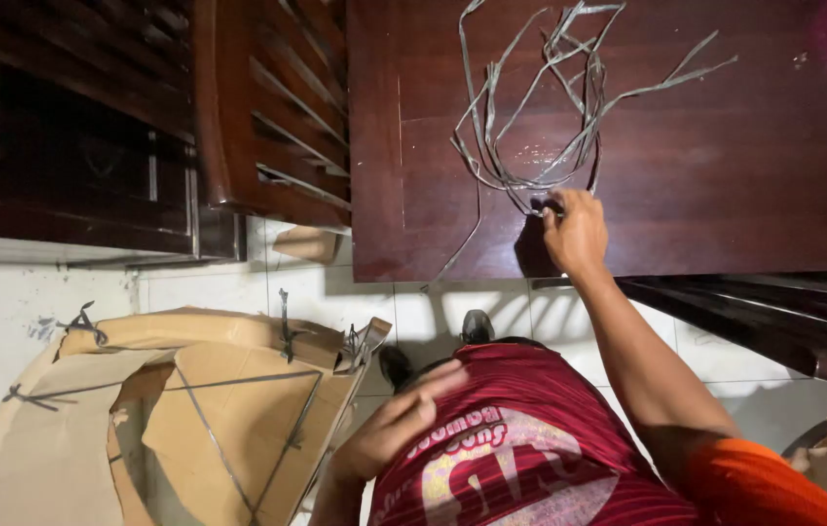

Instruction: The person assembles a large, curved cardboard kite by tying black strips to its frame. They repeatedly pick up strips, thread them through the cardboard structure, and secure them with knots.

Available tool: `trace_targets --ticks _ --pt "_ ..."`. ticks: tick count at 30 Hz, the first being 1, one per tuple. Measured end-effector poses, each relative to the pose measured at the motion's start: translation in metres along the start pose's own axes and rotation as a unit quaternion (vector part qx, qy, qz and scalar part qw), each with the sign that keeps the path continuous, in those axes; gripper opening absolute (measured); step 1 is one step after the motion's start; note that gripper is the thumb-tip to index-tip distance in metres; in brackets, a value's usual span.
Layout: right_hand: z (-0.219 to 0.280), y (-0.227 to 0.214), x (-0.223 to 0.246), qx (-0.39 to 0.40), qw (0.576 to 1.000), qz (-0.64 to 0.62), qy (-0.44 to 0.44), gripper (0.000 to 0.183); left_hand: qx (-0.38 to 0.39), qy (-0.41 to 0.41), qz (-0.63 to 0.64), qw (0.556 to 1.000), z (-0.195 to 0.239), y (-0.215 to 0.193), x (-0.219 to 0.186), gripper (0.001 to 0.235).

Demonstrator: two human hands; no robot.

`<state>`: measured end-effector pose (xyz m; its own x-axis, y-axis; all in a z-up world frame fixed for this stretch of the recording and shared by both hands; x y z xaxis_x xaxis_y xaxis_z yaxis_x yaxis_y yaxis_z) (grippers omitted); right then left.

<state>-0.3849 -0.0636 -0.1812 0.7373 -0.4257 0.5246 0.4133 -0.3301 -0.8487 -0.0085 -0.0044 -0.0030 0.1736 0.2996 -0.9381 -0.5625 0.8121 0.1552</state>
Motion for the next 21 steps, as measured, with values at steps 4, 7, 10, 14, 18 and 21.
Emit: trace_targets --ticks 4,7,10,14,18,21 --pt "-0.010 0.026 -0.008 -0.011 0.995 0.061 -0.072 0.030 0.090 0.083 -0.157 0.980 -0.001 0.016 -0.044 0.049" --pt "-0.018 0.044 -0.011 -0.025 0.976 0.182 -0.114 0.039 0.149 0.063 -0.116 0.980 0.001 0.020 -0.053 0.063" --pt "-0.023 0.044 -0.006 0.012 0.971 0.222 -0.091 0.032 0.091 0.090 -0.146 0.981 -0.003 0.016 -0.015 0.046" --pt "-0.032 0.006 0.015 -0.090 0.996 -0.006 -0.004 0.022 -0.007 0.005 -0.078 0.997 -0.012 0.007 0.021 0.052" --pt "-0.020 -0.049 0.063 -0.262 0.936 -0.202 -0.117 0.016 -0.106 -0.125 0.171 0.972 -0.022 0.010 0.052 0.052" --pt "-0.009 -0.036 0.055 -0.254 0.904 -0.151 -0.308 0.017 -0.131 -0.160 -0.052 0.977 -0.033 0.010 0.003 0.083"
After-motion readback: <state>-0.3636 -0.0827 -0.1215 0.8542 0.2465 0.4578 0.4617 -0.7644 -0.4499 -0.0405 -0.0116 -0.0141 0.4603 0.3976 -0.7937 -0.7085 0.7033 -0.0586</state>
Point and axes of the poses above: each hand's wrist, its own z-axis away from the middle knuckle, its own y-axis out of the palm, x = y × z, the point moved 1 cm from there along -z, towards the middle knuckle, and after that the axes turned 4 degrees about -x, right-handed, at the moved point
